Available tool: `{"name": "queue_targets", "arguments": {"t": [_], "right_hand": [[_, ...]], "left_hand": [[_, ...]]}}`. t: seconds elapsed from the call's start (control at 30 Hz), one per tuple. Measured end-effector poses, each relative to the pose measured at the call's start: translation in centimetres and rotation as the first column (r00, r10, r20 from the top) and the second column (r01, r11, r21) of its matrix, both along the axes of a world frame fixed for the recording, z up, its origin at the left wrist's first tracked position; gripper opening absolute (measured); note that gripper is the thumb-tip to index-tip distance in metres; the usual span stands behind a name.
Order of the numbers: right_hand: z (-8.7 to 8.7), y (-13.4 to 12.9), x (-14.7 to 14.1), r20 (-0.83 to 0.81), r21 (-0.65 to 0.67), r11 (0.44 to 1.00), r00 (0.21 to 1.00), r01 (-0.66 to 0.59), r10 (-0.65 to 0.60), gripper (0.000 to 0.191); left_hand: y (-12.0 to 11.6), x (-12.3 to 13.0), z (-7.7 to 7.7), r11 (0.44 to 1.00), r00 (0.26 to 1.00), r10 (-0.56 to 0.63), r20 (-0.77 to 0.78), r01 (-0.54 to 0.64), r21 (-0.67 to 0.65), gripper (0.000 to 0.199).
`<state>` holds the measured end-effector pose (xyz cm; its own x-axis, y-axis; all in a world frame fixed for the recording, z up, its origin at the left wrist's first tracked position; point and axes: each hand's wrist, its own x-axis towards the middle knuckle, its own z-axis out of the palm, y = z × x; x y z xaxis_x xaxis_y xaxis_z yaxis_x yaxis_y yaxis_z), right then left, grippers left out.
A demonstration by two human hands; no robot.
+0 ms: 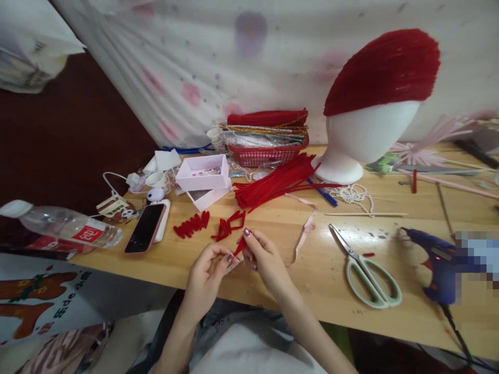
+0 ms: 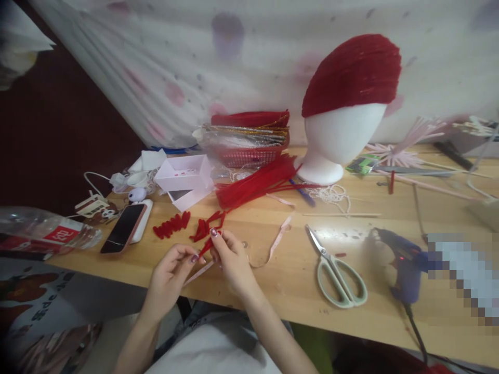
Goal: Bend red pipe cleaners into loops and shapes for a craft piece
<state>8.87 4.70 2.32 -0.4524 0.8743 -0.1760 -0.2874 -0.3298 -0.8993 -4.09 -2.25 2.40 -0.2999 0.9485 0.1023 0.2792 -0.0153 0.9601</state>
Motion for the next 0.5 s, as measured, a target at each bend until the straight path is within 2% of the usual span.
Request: {"name": "queue_targets", "arguments": {"t": [0.1, 0.23, 0.4, 0.5], "right_hand": [[0.0, 0.0, 0.1, -0.044, 0.009, 0.999, 0.998, 0.040, -0.040, 0.044], [-0.2, -0.4, 1.2, -0.004, 0.013, 0.998, 0.998, 0.068, -0.068, 0.042], [-1.0, -0.9, 1.9, -0.053, -0.184, 0.979, 0.993, 0.091, -0.103, 0.039], [-1.8, -0.8, 2.3, -0.054, -0.208, 0.956, 0.973, 0.208, -0.223, 0.036]], "left_hand": [[-0.1, 0.4, -0.2, 0.994, 0.994, -0.105, -0.003, 0.105, -0.032, 0.016], [0.3, 0.9, -0.4, 0.977, 0.964, -0.198, -0.175, 0.208, 0.041, 0.011], [1.0, 2.7, 0.0, 0.947, 0.936, -0.246, -0.251, 0.288, 0.145, 0.016], [1.5, 3.8, 0.5, 0.929, 0.903, -0.257, -0.345, 0.329, 0.168, 0.014]]}}
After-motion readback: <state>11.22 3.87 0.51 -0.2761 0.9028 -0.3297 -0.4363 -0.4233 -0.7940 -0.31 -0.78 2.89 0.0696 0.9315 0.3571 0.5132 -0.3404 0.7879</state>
